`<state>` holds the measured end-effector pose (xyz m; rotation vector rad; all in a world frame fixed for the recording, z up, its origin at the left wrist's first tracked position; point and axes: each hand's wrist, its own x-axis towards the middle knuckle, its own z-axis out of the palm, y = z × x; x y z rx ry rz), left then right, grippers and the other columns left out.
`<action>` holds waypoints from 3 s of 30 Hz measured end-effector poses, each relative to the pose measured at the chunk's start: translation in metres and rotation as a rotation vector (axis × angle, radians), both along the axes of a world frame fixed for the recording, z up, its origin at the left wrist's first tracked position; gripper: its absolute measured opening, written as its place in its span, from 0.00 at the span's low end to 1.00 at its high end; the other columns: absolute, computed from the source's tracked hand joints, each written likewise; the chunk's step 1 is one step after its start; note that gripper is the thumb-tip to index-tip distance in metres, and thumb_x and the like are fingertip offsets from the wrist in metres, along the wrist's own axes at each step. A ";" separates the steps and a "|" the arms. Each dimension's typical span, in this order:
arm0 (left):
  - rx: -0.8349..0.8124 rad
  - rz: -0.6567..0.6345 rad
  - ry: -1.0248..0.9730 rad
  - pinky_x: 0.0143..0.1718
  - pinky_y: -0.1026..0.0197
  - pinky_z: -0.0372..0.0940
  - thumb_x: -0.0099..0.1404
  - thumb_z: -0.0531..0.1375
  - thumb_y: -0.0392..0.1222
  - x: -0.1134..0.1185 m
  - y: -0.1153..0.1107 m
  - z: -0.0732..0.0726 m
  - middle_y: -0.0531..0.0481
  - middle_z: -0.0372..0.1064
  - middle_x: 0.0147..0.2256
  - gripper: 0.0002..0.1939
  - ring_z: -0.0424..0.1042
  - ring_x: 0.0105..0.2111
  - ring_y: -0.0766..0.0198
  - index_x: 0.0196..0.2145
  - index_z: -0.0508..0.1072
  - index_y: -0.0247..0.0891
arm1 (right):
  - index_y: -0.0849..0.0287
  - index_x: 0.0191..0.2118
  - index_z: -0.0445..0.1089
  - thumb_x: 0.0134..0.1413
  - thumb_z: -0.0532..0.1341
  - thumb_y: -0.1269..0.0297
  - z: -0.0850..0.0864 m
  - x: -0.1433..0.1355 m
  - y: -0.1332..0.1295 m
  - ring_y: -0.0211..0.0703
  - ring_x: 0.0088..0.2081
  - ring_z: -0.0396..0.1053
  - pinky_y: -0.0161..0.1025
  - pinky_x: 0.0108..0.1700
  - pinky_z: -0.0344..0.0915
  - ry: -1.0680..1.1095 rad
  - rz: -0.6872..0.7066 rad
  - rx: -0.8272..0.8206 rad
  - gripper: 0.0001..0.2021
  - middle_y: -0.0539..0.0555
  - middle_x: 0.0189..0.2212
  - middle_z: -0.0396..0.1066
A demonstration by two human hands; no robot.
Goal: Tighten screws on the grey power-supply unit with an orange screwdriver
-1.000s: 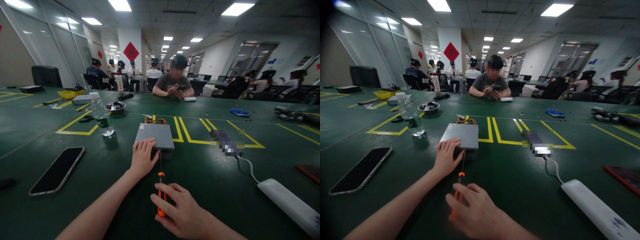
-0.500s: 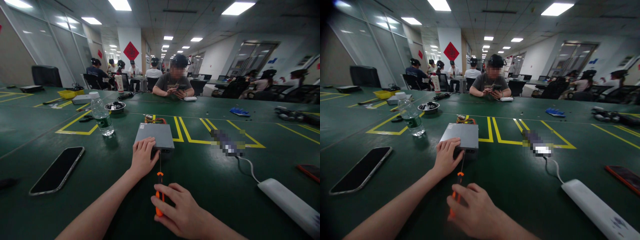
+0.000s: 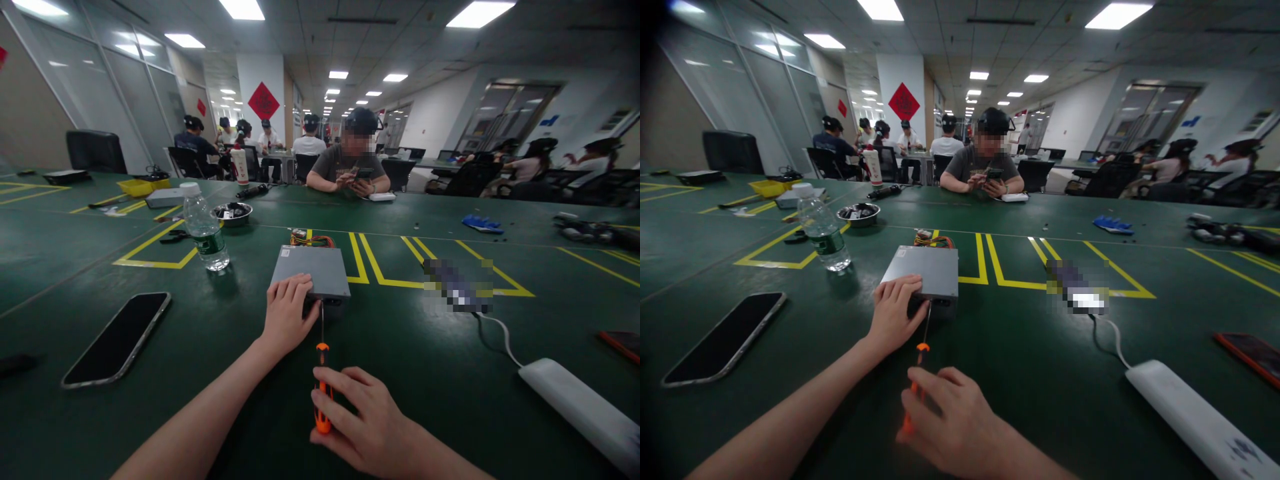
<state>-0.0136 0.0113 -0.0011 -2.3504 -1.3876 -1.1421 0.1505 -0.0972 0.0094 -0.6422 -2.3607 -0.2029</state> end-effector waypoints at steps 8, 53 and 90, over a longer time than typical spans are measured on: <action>-0.006 0.002 0.001 0.49 0.50 0.52 0.61 0.55 0.42 0.000 0.000 -0.002 0.47 0.66 0.50 0.12 0.62 0.51 0.56 0.43 0.63 0.42 | 0.63 0.47 0.62 0.63 0.49 0.58 -0.004 0.003 -0.002 0.44 0.44 0.69 0.39 0.41 0.68 -0.059 -0.018 -0.101 0.15 0.64 0.45 0.69; -0.021 0.002 -0.007 0.49 0.50 0.52 0.61 0.55 0.41 0.001 -0.001 0.001 0.47 0.67 0.49 0.11 0.62 0.51 0.56 0.42 0.64 0.42 | 0.65 0.46 0.65 0.62 0.52 0.59 -0.005 0.003 0.000 0.43 0.39 0.72 0.39 0.39 0.68 -0.047 -0.014 -0.025 0.15 0.64 0.43 0.70; -0.019 0.001 -0.006 0.49 0.50 0.52 0.61 0.55 0.42 0.000 -0.001 0.001 0.47 0.66 0.49 0.11 0.62 0.51 0.56 0.43 0.64 0.42 | 0.64 0.49 0.62 0.61 0.51 0.51 0.013 0.012 0.003 0.46 0.44 0.70 0.41 0.43 0.68 -0.070 0.008 -0.124 0.21 0.63 0.46 0.69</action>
